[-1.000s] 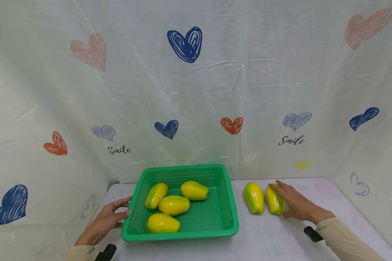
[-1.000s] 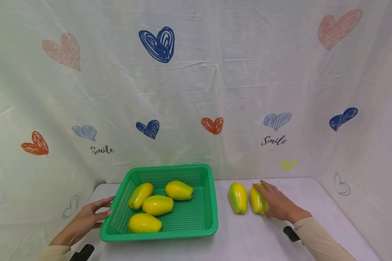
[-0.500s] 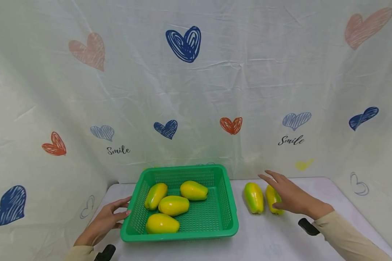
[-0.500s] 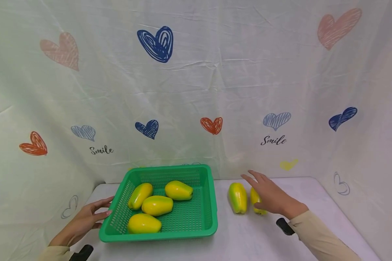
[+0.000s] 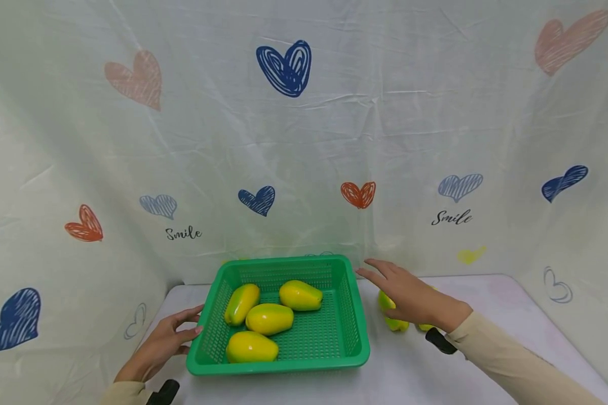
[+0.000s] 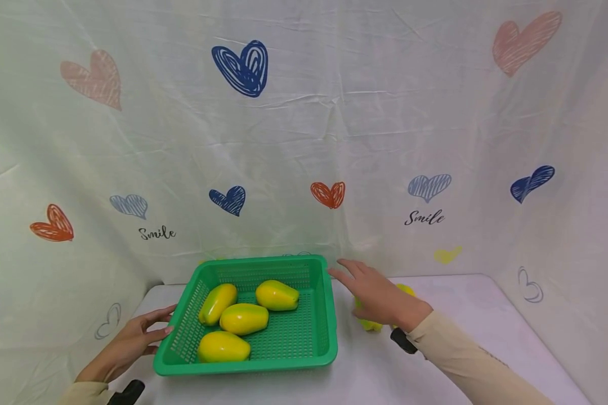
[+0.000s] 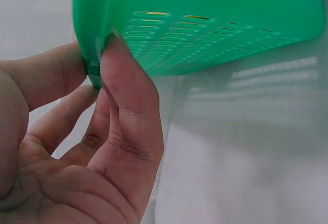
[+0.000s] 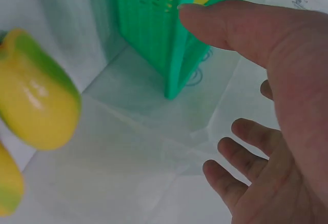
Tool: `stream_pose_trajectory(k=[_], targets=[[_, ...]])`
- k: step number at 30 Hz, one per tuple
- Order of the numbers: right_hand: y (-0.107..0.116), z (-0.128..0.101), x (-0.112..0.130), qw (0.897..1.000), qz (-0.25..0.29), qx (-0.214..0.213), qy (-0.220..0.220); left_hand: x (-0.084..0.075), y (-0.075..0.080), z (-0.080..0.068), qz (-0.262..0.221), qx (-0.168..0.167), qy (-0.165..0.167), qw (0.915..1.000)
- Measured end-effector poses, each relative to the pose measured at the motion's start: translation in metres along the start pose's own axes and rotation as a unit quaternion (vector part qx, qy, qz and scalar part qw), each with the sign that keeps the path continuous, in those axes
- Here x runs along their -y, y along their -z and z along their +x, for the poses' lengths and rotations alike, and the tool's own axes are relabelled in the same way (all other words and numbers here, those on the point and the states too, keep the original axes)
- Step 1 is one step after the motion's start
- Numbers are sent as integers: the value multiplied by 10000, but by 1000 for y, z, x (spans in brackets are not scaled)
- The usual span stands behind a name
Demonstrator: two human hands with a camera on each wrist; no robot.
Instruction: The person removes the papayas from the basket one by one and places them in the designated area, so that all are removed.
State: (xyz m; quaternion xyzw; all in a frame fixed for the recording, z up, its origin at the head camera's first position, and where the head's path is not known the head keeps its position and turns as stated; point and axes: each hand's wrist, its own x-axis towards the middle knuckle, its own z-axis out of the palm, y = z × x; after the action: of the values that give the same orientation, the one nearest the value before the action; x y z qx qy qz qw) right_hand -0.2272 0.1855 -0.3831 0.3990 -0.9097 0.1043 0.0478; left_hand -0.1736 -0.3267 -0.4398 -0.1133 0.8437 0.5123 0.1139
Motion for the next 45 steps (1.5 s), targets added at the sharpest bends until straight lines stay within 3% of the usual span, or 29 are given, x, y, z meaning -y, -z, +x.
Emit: stream_pose_trajectory(k=[6,21,39,45], targets=[[-7,28,8,9992,-175,26,366,1,1,0,1,7,8,10000],[-31,86,24,9945,-499,576,718,1,2,0,-70,24,-57,10000],[-54,136,45,9842,-1069,1206,729,1,0,-3,-229,-19,-123,9997],[-68,148,50,9764,-1426,1506,594,1,0,-2,-254,-6,-84,9996]])
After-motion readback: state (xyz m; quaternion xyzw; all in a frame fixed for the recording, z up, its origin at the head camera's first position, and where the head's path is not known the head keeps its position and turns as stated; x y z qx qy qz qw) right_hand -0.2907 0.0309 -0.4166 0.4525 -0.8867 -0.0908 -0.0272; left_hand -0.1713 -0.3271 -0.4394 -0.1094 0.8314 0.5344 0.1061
